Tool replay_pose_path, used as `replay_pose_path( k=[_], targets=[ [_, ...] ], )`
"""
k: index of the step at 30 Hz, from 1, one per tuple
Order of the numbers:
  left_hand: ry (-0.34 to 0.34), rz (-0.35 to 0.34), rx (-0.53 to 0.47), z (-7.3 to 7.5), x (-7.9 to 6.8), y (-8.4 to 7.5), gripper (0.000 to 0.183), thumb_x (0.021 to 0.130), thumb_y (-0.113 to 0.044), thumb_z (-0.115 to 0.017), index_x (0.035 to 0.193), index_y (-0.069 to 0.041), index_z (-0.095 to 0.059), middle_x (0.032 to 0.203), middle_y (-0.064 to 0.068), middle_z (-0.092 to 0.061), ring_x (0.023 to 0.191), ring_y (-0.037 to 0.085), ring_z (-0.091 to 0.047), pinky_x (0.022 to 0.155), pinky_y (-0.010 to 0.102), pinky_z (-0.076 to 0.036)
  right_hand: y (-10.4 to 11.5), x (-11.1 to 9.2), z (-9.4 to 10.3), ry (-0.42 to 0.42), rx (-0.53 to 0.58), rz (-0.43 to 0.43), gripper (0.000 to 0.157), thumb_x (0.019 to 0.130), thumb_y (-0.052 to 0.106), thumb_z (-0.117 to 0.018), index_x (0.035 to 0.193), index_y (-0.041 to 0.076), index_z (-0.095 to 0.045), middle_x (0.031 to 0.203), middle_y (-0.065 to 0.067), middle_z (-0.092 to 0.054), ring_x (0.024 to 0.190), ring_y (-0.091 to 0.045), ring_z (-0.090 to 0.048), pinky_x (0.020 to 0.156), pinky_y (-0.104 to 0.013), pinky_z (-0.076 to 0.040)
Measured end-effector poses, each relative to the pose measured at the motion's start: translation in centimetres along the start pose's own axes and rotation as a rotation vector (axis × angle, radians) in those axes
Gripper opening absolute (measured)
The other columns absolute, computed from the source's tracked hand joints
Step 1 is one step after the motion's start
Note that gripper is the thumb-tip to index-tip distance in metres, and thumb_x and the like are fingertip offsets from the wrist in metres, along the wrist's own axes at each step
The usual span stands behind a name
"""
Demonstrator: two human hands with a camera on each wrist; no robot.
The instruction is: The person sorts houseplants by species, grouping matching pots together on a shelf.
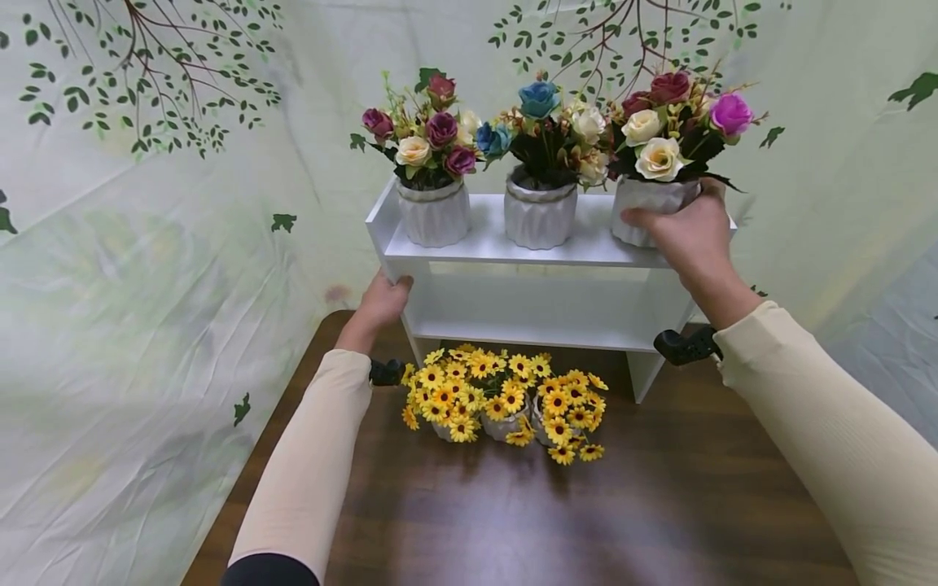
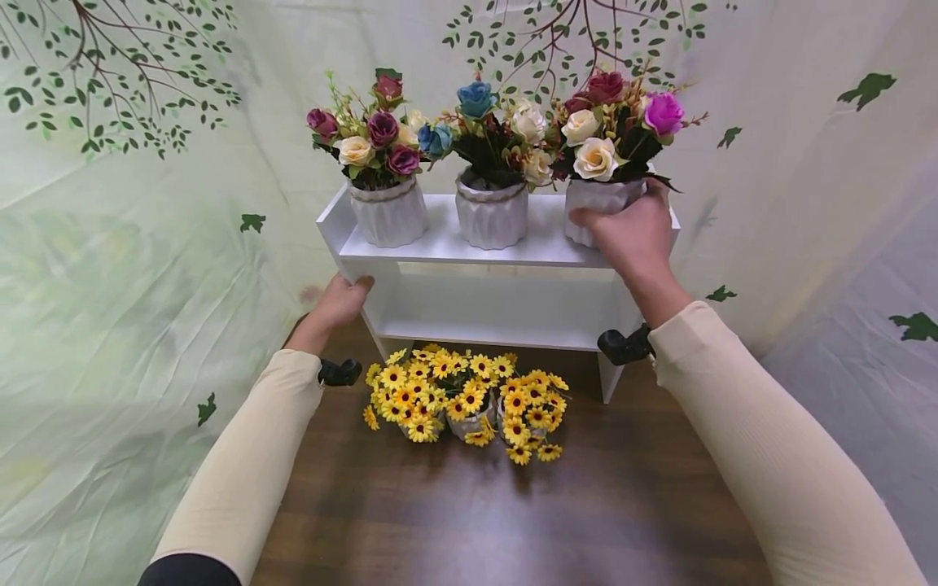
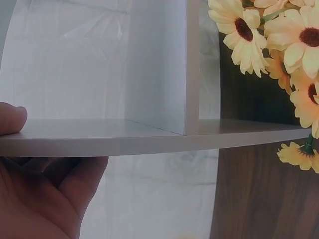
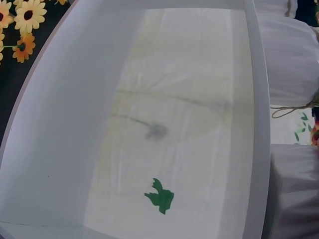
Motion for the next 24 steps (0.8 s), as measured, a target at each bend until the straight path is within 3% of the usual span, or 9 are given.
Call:
replay_pose_path(
  k=[13,24],
  targets=[
    [0.008,-0.002,0.018,-0.20,0.27,0.06,0.048,0.104,-0.016,-0.034,0.151,-0.007,-0.027,0.150,0.026,-0.040,0.136,0.044,-0.044,0.112,0.060,-0.038,-0.73,0.02,-0.13,0.005,-0.056,0.024,0.107,0.079,0.045,-0.077,0.156,0.009,-0.012,0.162,-0.013,-0.028,0.149,-0.023,-0.029,0.124,-0.037,-0.026],
    [0.003,0.000,0.012,0.01,0.33,0.11,0.049,0.104,-0.015,-0.035,0.152,-0.008,-0.025,0.150,0.024,-0.039,0.137,0.043,-0.044,0.112,0.060,-0.037,-0.92,-0.41,-0.28,0.036,-0.103,0.078,0.101,0.082,0.047,-0.073,0.156,0.010,-0.017,0.160,-0.014,-0.031,0.148,-0.027,-0.032,0.123,-0.045,-0.028]
  ],
)
Point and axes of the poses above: each hand's wrist, its own x-axis towards the middle knuckle, its own z-axis out of the back of the hand, y = z × x, the point moved 3 cm from there along x, towards the middle knuckle
